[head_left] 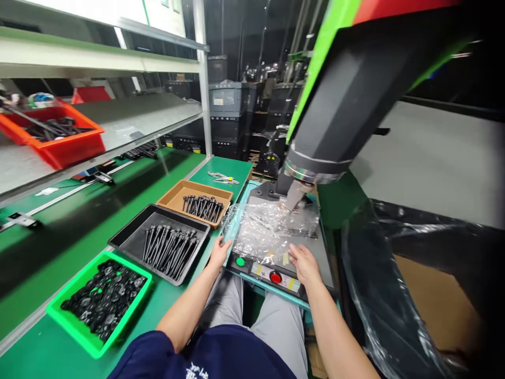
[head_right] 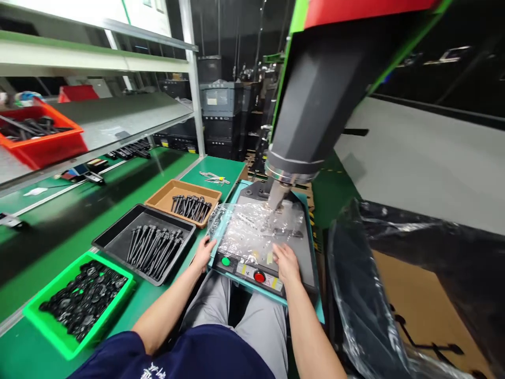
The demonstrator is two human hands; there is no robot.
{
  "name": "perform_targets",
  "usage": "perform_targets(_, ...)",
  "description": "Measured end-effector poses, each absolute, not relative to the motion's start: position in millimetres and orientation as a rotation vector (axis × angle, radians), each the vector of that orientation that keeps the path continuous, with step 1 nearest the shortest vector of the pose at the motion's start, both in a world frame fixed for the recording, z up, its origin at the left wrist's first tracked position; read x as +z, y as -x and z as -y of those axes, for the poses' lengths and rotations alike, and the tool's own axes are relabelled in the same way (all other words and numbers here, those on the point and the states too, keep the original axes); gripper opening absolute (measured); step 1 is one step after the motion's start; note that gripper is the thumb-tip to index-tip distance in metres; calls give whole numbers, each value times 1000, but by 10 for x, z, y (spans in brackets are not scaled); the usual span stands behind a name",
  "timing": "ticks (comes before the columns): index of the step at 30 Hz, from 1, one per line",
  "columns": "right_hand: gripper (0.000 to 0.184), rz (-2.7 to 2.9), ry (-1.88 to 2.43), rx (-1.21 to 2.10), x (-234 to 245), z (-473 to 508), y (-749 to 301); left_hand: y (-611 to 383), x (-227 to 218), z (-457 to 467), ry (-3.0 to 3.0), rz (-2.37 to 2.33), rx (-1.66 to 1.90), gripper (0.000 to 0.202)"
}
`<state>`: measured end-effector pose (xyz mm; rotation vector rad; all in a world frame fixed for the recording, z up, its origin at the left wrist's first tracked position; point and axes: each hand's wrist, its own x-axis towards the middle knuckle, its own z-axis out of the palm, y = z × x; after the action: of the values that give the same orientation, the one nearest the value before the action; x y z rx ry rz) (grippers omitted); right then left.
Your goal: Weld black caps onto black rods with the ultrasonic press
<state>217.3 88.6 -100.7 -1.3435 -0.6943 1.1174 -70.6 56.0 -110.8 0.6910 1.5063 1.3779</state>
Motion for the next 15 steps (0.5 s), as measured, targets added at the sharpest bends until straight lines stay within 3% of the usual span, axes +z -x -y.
perform_targets(4,59,745,1264,1249,-951,-849,-2190,650,-998,-577,-534,-1448,1392,60)
perform_targets(7,46,762,1020,1387,-917,-669,-2163,580,-865,-500,-467,-1337,1582,67)
perform_targets(10,45,790,905,1510,-989,-467,-2041,467,-716,-355,-402,-1095,1729,86)
perform_targets(15,40,929,1129,1558,-1224,-216,-1696,275,-612,-60,-301,-799,1664,116)
